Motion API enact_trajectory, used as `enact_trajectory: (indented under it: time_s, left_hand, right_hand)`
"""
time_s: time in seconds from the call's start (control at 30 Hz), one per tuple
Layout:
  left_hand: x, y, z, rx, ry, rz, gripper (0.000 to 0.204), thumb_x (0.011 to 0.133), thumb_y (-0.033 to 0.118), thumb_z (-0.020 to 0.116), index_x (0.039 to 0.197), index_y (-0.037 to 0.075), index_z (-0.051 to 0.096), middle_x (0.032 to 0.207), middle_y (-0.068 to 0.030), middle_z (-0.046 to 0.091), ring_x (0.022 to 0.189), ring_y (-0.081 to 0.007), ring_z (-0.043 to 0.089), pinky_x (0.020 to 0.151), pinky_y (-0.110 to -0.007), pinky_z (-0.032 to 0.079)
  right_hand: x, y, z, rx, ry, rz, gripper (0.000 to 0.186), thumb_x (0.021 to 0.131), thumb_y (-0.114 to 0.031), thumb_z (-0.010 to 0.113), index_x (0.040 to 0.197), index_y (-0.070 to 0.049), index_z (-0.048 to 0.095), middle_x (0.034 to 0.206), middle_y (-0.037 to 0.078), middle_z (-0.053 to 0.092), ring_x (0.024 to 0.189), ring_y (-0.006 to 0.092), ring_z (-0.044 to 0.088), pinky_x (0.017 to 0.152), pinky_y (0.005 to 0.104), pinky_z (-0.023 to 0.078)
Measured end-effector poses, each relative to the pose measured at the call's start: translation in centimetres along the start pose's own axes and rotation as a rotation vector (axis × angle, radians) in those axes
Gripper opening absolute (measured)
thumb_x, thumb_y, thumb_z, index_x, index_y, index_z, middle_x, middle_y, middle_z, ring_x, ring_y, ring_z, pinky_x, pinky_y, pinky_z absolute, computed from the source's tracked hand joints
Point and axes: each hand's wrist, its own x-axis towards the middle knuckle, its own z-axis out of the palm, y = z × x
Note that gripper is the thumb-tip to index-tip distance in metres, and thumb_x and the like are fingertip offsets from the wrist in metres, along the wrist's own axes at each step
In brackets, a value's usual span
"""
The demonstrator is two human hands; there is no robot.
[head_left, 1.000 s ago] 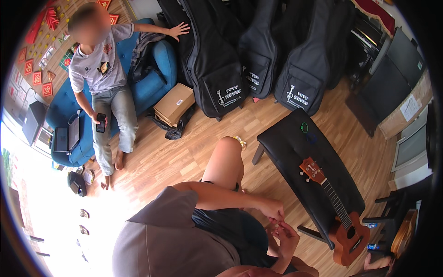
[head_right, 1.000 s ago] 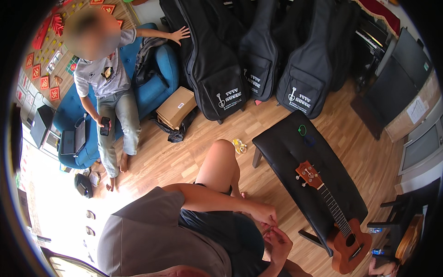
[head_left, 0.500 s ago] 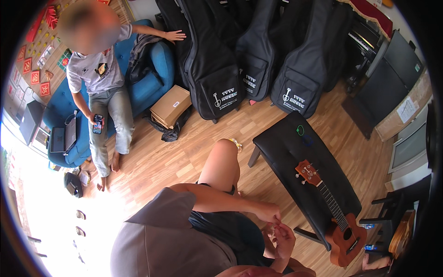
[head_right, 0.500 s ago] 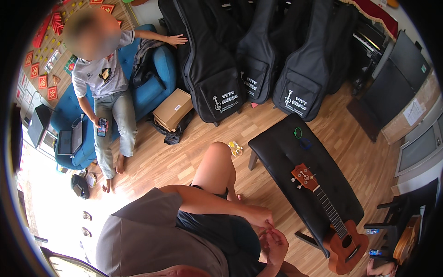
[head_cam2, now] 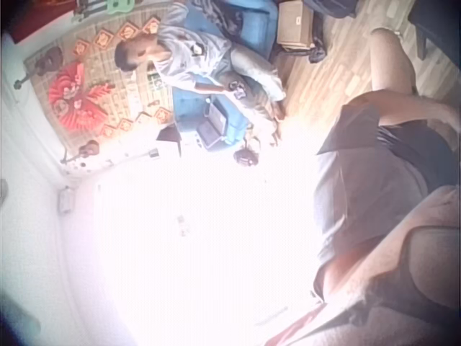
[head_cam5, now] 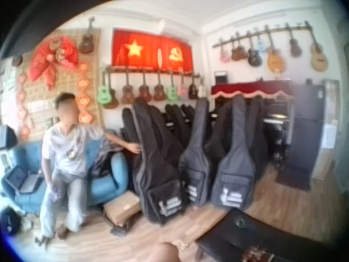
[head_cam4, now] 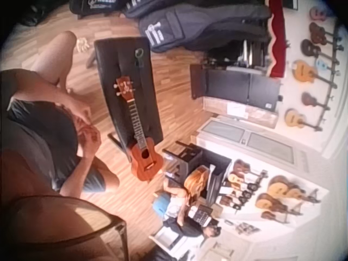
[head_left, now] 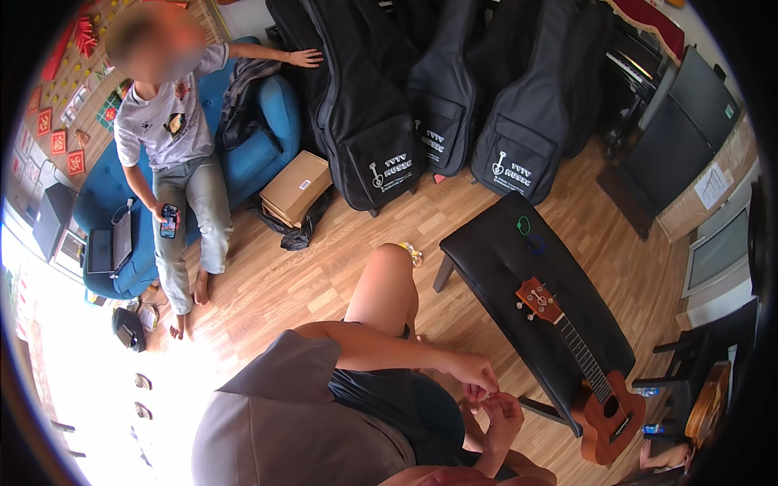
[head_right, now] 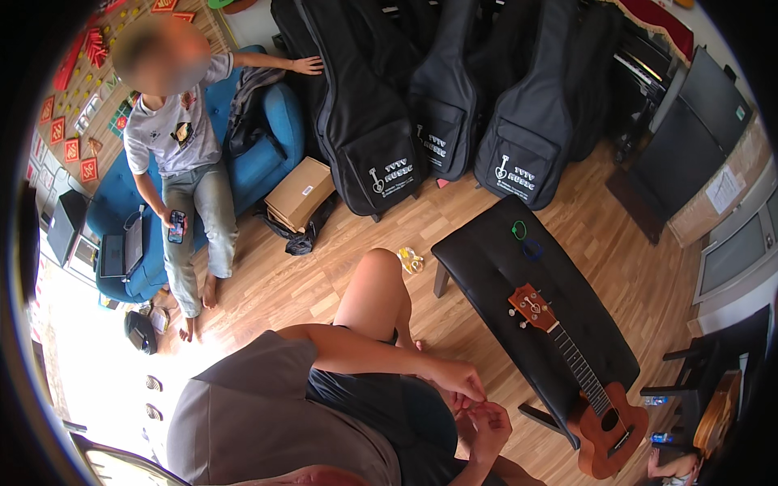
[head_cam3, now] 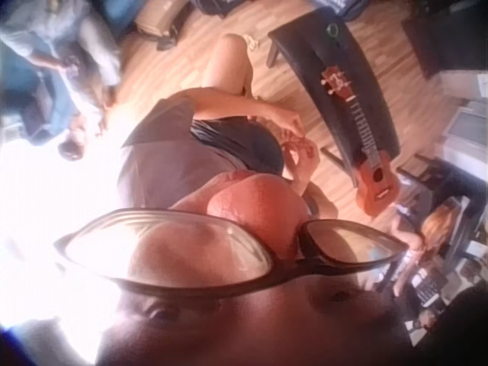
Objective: The person strings a small acoustic guitar by threading new strings through the headstock, winding them onto the tuning pegs, and tightening them. The person handles the guitar and strings by hand throughout the process.
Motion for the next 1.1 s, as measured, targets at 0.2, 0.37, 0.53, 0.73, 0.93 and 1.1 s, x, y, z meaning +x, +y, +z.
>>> enact_trajectory:
  time_s: [0.2,0.37,0.53,0.73,0.93,1.1]
  left_hand:
    - [-0.1,0.9,0.2,-0.055,0.049,-0.026,0.031,0.100,0.030,0.061,0.100,0.002,0.073,0.081,-0.0096,0.071,0.070,-0.0185,0.072,0.066,-0.030,0.061]
    - [-0.2,0.8,0.3,0.072,0.124,-0.001,0.030,0.099,0.030,0.059,0.099,0.003,0.074,0.076,-0.0076,0.071,0.066,-0.0166,0.071,0.061,-0.030,0.059]
    - [-0.5,0.7,0.4,0.264,0.171,0.068,0.029,0.099,0.029,0.058,0.097,0.004,0.073,0.071,-0.0048,0.070,0.063,-0.0144,0.071,0.057,-0.030,0.057]
    - [0.3,-1.3,0.1,0.593,0.201,0.174,0.030,0.100,0.030,0.058,0.104,0.005,0.074,0.075,-0.0067,0.074,0.063,-0.0140,0.070,0.063,-0.027,0.055]
    - [-0.2,1.2,-0.3,0.245,0.207,0.111,0.038,0.104,0.034,0.056,0.119,0.002,0.068,0.091,-0.0085,0.075,0.080,-0.0151,0.073,0.071,-0.029,0.058]
    - [-0.7,0.8,0.4,0.252,0.025,0.255,0.038,0.105,0.032,0.056,0.123,0.001,0.067,0.100,-0.0096,0.075,0.086,-0.0156,0.073,0.078,-0.029,0.058]
  right_hand:
    - [-0.1,-0.1,0.2,-0.079,0.009,-0.118,0.019,0.087,0.002,0.074,0.105,0.005,0.067,0.099,0.010,0.070,0.088,0.0160,0.068,0.076,0.0265,0.058]
    - [-0.7,-1.7,1.6,-0.115,0.118,0.049,0.018,0.088,0.002,0.073,0.106,0.004,0.072,0.096,0.007,0.069,0.087,0.0162,0.067,0.075,0.0266,0.058]
    - [0.3,0.6,-0.1,-0.360,0.123,-0.213,0.020,0.090,-0.001,0.072,0.110,0.002,0.073,0.098,0.005,0.067,0.083,0.0135,0.064,0.068,0.0245,0.056]
    - [0.5,1.5,0.1,-0.361,0.087,-0.328,0.014,0.092,-0.001,0.069,0.105,0.003,0.072,0.099,0.006,0.067,0.080,0.0114,0.062,0.068,0.0237,0.053]
    - [0.3,0.0,0.4,-0.059,0.327,-0.142,0.017,0.097,-0.006,0.064,0.111,0.003,0.067,0.095,0.009,0.068,0.078,0.0131,0.063,0.069,0.0244,0.053]
    - [-0.1,-0.5,1.4,-0.018,0.350,-0.138,0.016,0.099,-0.009,0.062,0.111,0.001,0.062,0.088,0.007,0.065,0.069,0.0099,0.058,0.059,0.0217,0.048]
